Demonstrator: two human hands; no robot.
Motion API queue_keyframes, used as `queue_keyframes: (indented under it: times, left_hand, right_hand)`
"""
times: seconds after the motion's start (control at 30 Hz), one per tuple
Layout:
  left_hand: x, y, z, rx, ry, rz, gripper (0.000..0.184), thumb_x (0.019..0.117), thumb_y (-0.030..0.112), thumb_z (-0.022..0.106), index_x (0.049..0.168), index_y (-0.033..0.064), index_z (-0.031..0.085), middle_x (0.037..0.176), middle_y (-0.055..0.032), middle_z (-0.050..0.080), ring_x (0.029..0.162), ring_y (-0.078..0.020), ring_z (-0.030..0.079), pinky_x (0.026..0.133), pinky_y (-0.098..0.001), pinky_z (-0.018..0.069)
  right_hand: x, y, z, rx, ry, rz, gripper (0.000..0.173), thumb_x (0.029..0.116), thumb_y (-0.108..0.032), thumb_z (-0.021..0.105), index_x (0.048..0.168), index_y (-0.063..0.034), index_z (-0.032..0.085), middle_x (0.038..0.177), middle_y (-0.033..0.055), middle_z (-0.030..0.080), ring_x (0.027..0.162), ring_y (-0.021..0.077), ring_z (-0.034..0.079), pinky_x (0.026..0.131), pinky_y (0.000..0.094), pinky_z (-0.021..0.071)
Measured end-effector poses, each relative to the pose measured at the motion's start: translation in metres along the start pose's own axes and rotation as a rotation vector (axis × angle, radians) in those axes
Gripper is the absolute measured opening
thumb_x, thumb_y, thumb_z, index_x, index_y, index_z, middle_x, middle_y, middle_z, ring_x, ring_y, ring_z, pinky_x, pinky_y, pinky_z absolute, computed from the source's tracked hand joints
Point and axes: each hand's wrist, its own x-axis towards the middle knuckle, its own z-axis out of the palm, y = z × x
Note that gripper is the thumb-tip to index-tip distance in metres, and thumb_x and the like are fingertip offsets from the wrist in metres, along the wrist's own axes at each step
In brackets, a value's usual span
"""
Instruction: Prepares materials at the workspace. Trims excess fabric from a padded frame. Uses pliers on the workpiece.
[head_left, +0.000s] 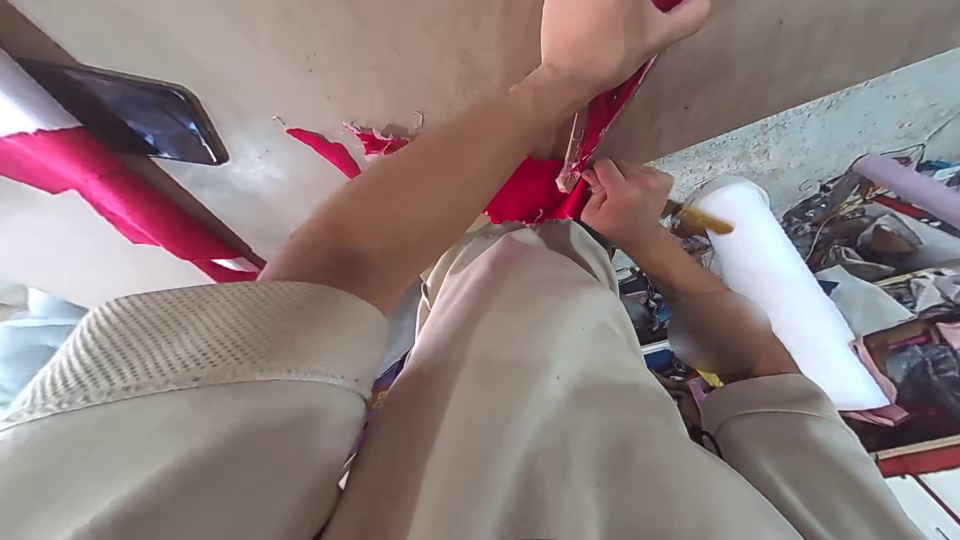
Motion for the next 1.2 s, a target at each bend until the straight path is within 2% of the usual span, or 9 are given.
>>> queue_keyframes:
  times: [0.17,0.33,0.5,0.63,0.73,0.8,1.0,1.13,1.2]
  left_hand:
    - [0.001,0.003,0.000,-0.001,0.065,0.038,0.044,0.0769,0.065,0.074,0.069,0.0215,0.070,0.059,0.0054,0.059,0.054,-0.0112,0.059,0.051,-0.0387,0.0477]
    - [0.000,0.003,0.001,0.025,-0.028,0.001,0.048,0.0767,0.065,0.074,0.066,0.0188,0.067,0.059,0.0020,0.059,0.054,-0.0151,0.059,0.052,-0.0422,0.0478]
    - [0.000,-0.005,0.004,0.010,-0.089,-0.020,0.050,0.0794,0.066,0.072,0.066,0.0183,0.067,0.060,0.0016,0.060,0.057,-0.0153,0.060,0.054,-0.0432,0.0488]
    - [0.002,-0.013,0.010,0.018,-0.160,-0.088,0.053,0.0768,0.072,0.072,0.068,0.0196,0.068,0.063,0.0019,0.062,0.059,-0.0148,0.062,0.057,-0.0451,0.0515]
    - [0.001,-0.013,0.008,0.043,-0.157,-0.058,0.055,0.0765,0.073,0.071,0.068,0.0186,0.067,0.062,0.0013,0.061,0.058,-0.0159,0.062,0.056,-0.0455,0.0504]
    - [0.001,-0.009,0.006,0.054,-0.126,-0.040,0.054,0.0748,0.071,0.073,0.066,0.0187,0.067,0.060,0.0014,0.060,0.057,-0.0158,0.061,0.055,-0.0451,0.0503]
    - [0.006,0.001,0.001,0.069,0.050,0.065,0.047,0.0701,0.066,0.079,0.069,0.0195,0.069,0.062,0.0037,0.061,0.057,-0.0118,0.061,0.053,-0.0403,0.0513]
    - [0.011,0.006,-0.006,0.125,0.039,0.095,0.056,0.0763,0.073,0.071,0.100,0.0224,0.079,0.092,0.0057,0.075,0.093,-0.0118,0.070,0.086,-0.0423,0.0572]
    - [0.013,0.008,-0.009,0.127,0.036,0.164,0.064,0.0822,0.071,0.066,0.127,0.0256,0.073,0.118,0.0113,0.074,0.118,-0.0062,0.065,0.115,-0.0407,0.0422]
  right_hand:
    - [0.028,-0.010,-0.024,0.564,-0.555,0.500,0.037,0.1001,-0.024,0.057,0.065,-0.0123,0.055,0.058,0.0004,0.051,0.051,0.0148,0.050,0.048,0.0388,0.0395]
    - [0.031,-0.006,-0.029,1.230,-0.797,0.988,0.037,0.1114,-0.029,0.044,0.086,-0.0070,0.060,0.056,-0.0017,0.047,0.035,0.0056,0.035,0.032,0.0212,0.0329]
    - [0.003,-0.021,-0.024,0.158,-0.297,0.219,0.030,0.1028,-0.029,0.055,0.082,-0.0105,0.065,0.062,0.0079,0.060,0.054,0.0262,0.061,0.045,0.0433,0.0429]
    - [0.000,-0.009,0.004,0.056,-0.052,0.033,0.028,0.1006,-0.024,0.055,0.081,-0.0080,0.067,0.065,0.0097,0.065,0.058,0.0294,0.067,0.047,0.0439,0.0461]
    - [0.015,-0.013,-0.017,0.352,-0.388,0.261,0.036,0.1044,-0.030,0.052,0.081,-0.0070,0.067,0.065,0.0099,0.062,0.061,0.0288,0.066,0.053,0.0482,0.0497]
    - [0.029,-0.007,-0.027,0.719,-0.598,0.503,0.037,0.1063,-0.028,0.052,0.077,-0.0095,0.064,0.065,0.0008,0.057,0.056,0.0135,0.054,0.053,0.0358,0.0445]
    - [0.036,0.001,-0.033,1.555,-0.966,1.025,0.040,0.1116,-0.035,0.037,0.084,-0.0115,0.056,0.050,-0.0057,0.035,0.035,0.0044,0.031,0.034,0.0211,0.0302]
    - [0.013,-0.010,-0.039,0.800,-0.594,0.535,0.041,0.1084,-0.038,0.050,0.083,-0.0101,0.066,0.059,0.0048,0.053,0.046,0.0174,0.049,0.042,0.0358,0.0423]
    - [0.010,-0.016,-0.026,0.392,-0.391,0.292,0.034,0.1031,-0.033,0.053,0.081,-0.0100,0.065,0.063,0.0079,0.060,0.058,0.0273,0.064,0.051,0.0488,0.0500]
